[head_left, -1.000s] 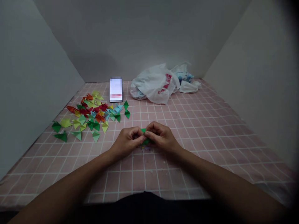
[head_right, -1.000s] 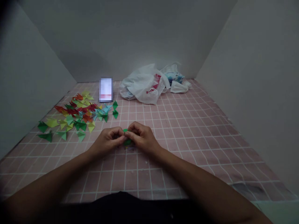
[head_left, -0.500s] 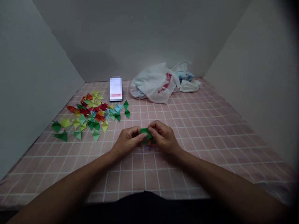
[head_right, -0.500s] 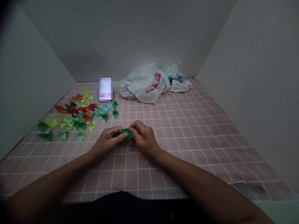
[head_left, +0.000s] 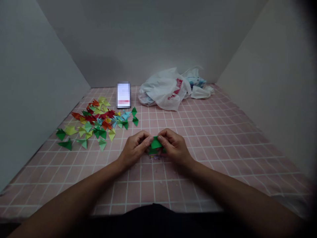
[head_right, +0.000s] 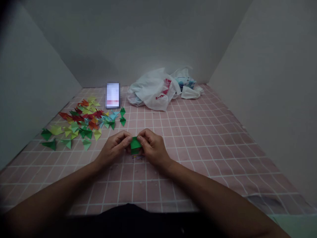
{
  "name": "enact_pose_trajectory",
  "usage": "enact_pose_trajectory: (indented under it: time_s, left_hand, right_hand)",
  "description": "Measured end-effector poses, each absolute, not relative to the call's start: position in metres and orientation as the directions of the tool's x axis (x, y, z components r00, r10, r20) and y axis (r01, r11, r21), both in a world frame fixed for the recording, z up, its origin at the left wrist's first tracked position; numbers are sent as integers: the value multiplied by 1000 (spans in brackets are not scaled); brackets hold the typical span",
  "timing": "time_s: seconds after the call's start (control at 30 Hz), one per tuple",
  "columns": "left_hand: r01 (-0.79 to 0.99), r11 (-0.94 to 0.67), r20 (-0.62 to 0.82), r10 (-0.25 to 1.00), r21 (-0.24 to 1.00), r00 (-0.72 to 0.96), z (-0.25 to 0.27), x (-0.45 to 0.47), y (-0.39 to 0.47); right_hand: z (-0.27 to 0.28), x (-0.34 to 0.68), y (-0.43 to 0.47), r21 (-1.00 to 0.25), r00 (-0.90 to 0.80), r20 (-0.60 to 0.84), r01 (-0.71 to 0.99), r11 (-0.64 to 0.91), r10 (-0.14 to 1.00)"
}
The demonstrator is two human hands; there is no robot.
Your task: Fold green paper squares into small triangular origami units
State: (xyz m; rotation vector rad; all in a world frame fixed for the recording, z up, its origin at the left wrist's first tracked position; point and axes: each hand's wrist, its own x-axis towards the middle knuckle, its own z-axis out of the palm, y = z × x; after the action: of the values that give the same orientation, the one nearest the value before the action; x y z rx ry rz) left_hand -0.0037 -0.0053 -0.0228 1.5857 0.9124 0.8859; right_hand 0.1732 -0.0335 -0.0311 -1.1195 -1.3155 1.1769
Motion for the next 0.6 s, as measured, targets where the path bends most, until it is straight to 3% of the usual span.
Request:
enact_pose_trajectory:
  time_s: [0.23,0.6]
  left_hand:
    - [-18,-83,85,962,996,260,-24,-3,-4]
    - [-108,-71,95,966,992,239,-28,0,-4]
  right_hand:
    - [-32,174,-29,-989,-174,32,-147,6,984]
    - [-37,174,-23,-976,-135,162,-167,139,977]
